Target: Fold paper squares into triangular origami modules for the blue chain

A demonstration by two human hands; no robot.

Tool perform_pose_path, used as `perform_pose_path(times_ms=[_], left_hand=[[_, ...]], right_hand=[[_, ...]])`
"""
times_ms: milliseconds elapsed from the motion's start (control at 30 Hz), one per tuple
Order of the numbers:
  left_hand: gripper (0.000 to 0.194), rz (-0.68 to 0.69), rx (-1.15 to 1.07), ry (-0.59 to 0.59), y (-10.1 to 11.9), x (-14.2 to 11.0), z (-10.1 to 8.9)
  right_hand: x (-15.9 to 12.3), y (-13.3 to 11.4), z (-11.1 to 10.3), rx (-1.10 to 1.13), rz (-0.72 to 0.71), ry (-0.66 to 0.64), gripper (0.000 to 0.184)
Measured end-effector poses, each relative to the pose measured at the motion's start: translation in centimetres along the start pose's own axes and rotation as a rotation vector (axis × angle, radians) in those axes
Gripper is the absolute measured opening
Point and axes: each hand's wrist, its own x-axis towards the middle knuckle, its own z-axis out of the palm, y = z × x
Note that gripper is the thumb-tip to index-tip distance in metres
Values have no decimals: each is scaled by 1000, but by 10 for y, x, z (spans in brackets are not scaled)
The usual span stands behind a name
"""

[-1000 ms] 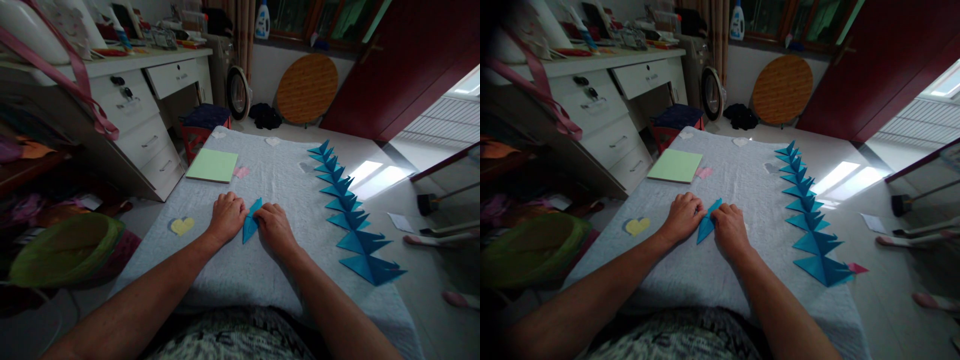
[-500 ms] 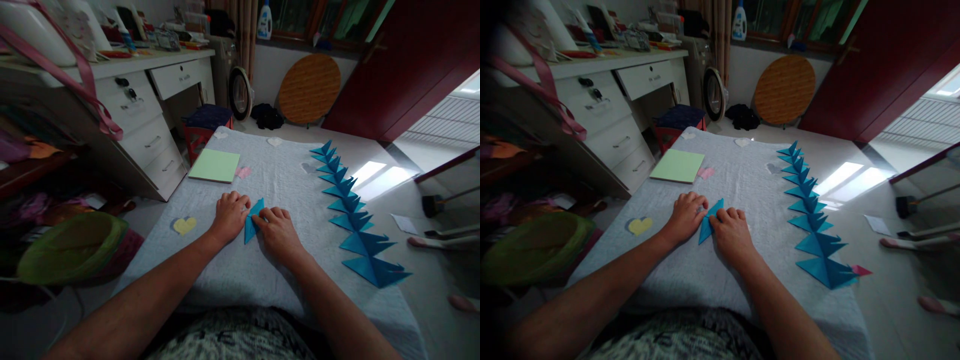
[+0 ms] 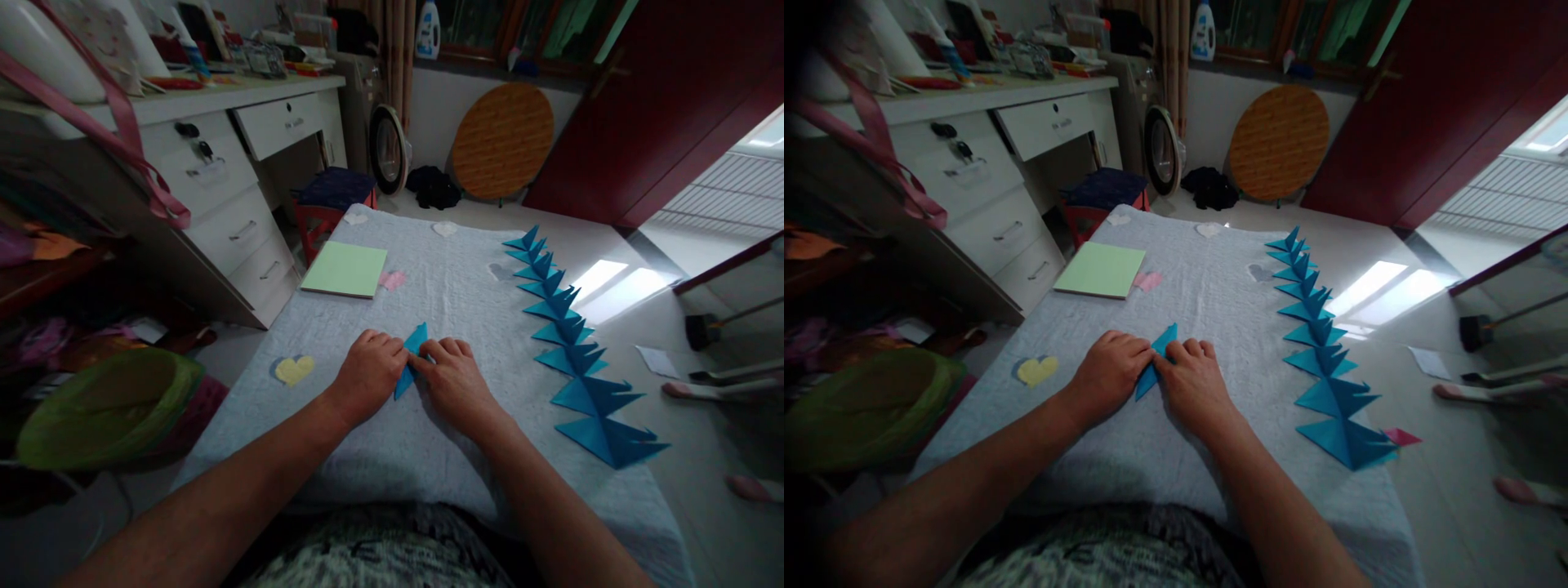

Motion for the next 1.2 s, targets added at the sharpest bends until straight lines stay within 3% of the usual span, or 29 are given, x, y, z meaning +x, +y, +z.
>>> perform_pose_path(times_ms=[400, 633, 833, 967, 1100, 1200], left_hand=[[19, -59, 128, -36, 19, -5, -6], [17, -118, 124, -48, 18, -4, -6], [19, -165, 55, 48, 8, -2, 2], [19, -200, -135, 153, 3, 3, 4], [10, -191, -324, 157, 7, 5, 2], [33, -223, -337, 130, 10, 7, 4]], right_hand=[[-5, 9, -11, -7, 25, -25, 23], [-7, 15, -14, 19, 20, -7, 22], [-4, 18, -11, 113, 143, 35, 22], [-2, 18, -1, 246, 210, 122, 40], [0, 17, 10, 373, 182, 174, 52], [0, 17, 16, 438, 160, 205, 58]])
